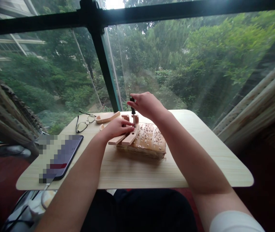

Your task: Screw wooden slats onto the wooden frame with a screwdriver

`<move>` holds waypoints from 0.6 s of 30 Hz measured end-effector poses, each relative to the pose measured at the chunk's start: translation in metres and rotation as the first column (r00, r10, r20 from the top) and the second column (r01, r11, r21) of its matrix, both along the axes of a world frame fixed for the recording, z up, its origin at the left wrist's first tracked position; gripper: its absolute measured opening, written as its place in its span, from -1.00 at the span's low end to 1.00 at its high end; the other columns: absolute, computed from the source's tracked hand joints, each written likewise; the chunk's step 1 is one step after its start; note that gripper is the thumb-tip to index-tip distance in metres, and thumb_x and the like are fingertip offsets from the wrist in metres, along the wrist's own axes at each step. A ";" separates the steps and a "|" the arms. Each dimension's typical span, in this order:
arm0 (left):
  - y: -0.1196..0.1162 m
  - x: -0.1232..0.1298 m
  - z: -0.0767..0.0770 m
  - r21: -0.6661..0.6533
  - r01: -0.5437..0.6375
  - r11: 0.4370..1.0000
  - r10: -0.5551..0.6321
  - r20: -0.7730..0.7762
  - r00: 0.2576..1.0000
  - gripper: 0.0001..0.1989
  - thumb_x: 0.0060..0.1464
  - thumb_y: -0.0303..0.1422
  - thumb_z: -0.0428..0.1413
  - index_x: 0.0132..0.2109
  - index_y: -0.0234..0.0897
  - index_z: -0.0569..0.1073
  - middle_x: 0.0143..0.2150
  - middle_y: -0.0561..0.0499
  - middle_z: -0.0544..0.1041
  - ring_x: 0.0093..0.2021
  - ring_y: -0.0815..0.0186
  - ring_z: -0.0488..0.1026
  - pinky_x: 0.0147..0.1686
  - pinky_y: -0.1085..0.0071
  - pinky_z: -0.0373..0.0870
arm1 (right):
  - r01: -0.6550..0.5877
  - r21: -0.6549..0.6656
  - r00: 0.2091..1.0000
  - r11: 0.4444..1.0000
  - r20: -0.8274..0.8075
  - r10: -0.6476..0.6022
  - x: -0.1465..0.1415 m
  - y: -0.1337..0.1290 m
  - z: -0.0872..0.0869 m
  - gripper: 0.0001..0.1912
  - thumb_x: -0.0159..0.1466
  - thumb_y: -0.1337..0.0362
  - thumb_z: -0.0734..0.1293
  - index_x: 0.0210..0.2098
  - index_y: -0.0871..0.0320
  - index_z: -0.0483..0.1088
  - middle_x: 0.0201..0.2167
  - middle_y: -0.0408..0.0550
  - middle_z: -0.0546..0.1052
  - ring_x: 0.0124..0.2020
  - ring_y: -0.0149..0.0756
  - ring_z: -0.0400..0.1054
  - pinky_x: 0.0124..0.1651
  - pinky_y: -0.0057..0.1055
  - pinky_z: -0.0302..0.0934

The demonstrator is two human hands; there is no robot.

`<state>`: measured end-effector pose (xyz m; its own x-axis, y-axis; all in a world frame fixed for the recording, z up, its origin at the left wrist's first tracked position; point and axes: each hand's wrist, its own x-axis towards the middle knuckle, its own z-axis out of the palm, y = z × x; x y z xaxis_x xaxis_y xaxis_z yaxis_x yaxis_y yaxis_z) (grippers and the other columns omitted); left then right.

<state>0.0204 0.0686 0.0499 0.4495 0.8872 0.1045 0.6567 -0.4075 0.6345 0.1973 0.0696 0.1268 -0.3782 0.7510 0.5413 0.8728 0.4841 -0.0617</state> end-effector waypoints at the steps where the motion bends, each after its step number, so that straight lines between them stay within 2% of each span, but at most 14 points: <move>1: 0.000 0.000 0.000 0.006 -0.006 1.000 0.006 -0.001 1.000 -0.60 0.00 -0.12 0.19 -0.08 -0.26 0.62 -0.21 -0.05 0.63 -0.24 0.23 0.50 -0.20 0.37 0.39 | -0.035 -0.007 0.999 0.999 -0.014 0.035 -0.001 0.000 -0.001 -0.55 0.34 0.04 0.17 -0.04 0.22 0.50 -0.39 0.04 0.58 -0.42 -0.29 0.36 -0.35 -0.41 0.02; 2: 0.000 0.000 0.000 0.011 -0.013 1.000 0.013 0.001 1.000 -0.60 0.00 -0.12 0.19 -0.08 -0.26 0.62 -0.22 -0.05 0.63 -0.25 0.23 0.50 -0.21 0.38 0.39 | -0.063 -0.009 0.998 0.998 -0.024 0.062 -0.003 0.000 -0.002 -0.54 0.35 0.04 0.14 -0.06 0.21 0.50 -0.39 0.03 0.58 -0.42 -0.30 0.35 -0.35 -0.41 0.02; 4: -0.001 0.001 0.000 0.016 -0.026 1.000 0.026 0.009 1.000 -0.59 -0.01 -0.11 0.20 -0.09 -0.27 0.62 -0.24 -0.05 0.63 -0.26 0.23 0.50 -0.23 0.39 0.39 | -0.090 0.002 0.995 0.996 -0.045 0.090 -0.004 0.000 -0.002 -0.51 0.39 0.10 0.06 -0.24 0.23 0.53 -0.45 0.03 0.55 -0.47 -0.33 0.31 -0.37 -0.40 0.00; 6: -0.002 0.001 0.001 0.012 -0.028 1.000 0.028 0.017 0.999 -0.59 -0.02 -0.11 0.21 -0.09 -0.27 0.63 -0.24 -0.05 0.63 -0.26 0.23 0.50 -0.24 0.40 0.40 | -0.102 0.014 0.991 0.995 -0.086 0.103 -0.004 0.002 -0.002 -0.53 0.38 0.19 0.06 -0.35 0.24 0.53 -0.47 0.02 0.53 -0.48 -0.37 0.29 -0.36 -0.41 0.01; 9: -0.002 0.001 0.002 0.010 -0.017 1.000 0.016 0.018 1.000 -0.60 -0.02 -0.12 0.21 -0.10 -0.27 0.63 -0.23 -0.05 0.63 -0.25 0.22 0.50 -0.23 0.40 0.40 | -0.100 0.048 0.981 0.994 -0.162 0.107 -0.001 0.006 -0.002 -0.66 0.32 0.25 0.15 -0.11 0.21 0.51 -0.41 -0.01 0.56 -0.45 -0.37 0.32 -0.33 -0.44 0.05; 11: -0.002 0.000 0.002 0.009 -0.013 1.000 0.013 0.019 1.000 -0.60 -0.01 -0.13 0.20 -0.09 -0.27 0.63 -0.23 -0.05 0.63 -0.24 0.22 0.51 -0.23 0.39 0.40 | -0.104 0.071 0.985 0.992 -0.133 0.113 0.001 0.007 -0.002 -0.66 0.32 0.26 0.17 -0.03 0.18 0.48 -0.35 -0.01 0.57 -0.40 -0.35 0.36 -0.30 -0.44 0.07; 13: -0.002 0.000 0.002 0.005 -0.010 1.000 0.010 0.021 1.000 -0.60 -0.01 -0.13 0.20 -0.09 -0.28 0.62 -0.22 -0.06 0.63 -0.23 0.22 0.51 -0.22 0.39 0.40 | -0.072 0.074 0.996 0.995 -0.046 0.075 0.002 0.007 0.000 -0.67 0.34 0.23 0.16 -0.15 0.21 0.53 -0.36 0.03 0.58 -0.38 -0.32 0.37 -0.29 -0.42 0.07; 15: -0.001 0.000 0.001 -0.004 -0.005 1.000 0.005 0.029 1.000 -0.59 -0.01 -0.13 0.20 -0.08 -0.28 0.62 -0.21 -0.06 0.63 -0.23 0.22 0.51 -0.20 0.40 0.40 | 0.026 0.075 0.999 0.997 0.019 -0.027 0.003 0.005 0.001 -0.61 0.35 0.14 0.16 -0.28 0.24 0.53 -0.40 0.08 0.56 -0.40 -0.28 0.36 -0.33 -0.39 0.04; 18: -0.001 0.000 0.001 -0.009 0.000 1.000 0.001 0.037 0.999 -0.60 -0.01 -0.14 0.20 -0.08 -0.28 0.62 -0.21 -0.05 0.64 -0.23 0.23 0.50 -0.18 0.40 0.40 | 0.159 0.103 0.986 0.982 0.037 -0.164 0.000 0.002 0.001 -0.52 0.34 0.00 0.14 -0.29 0.25 0.52 -0.40 0.12 0.56 -0.42 -0.23 0.37 -0.39 -0.37 0.00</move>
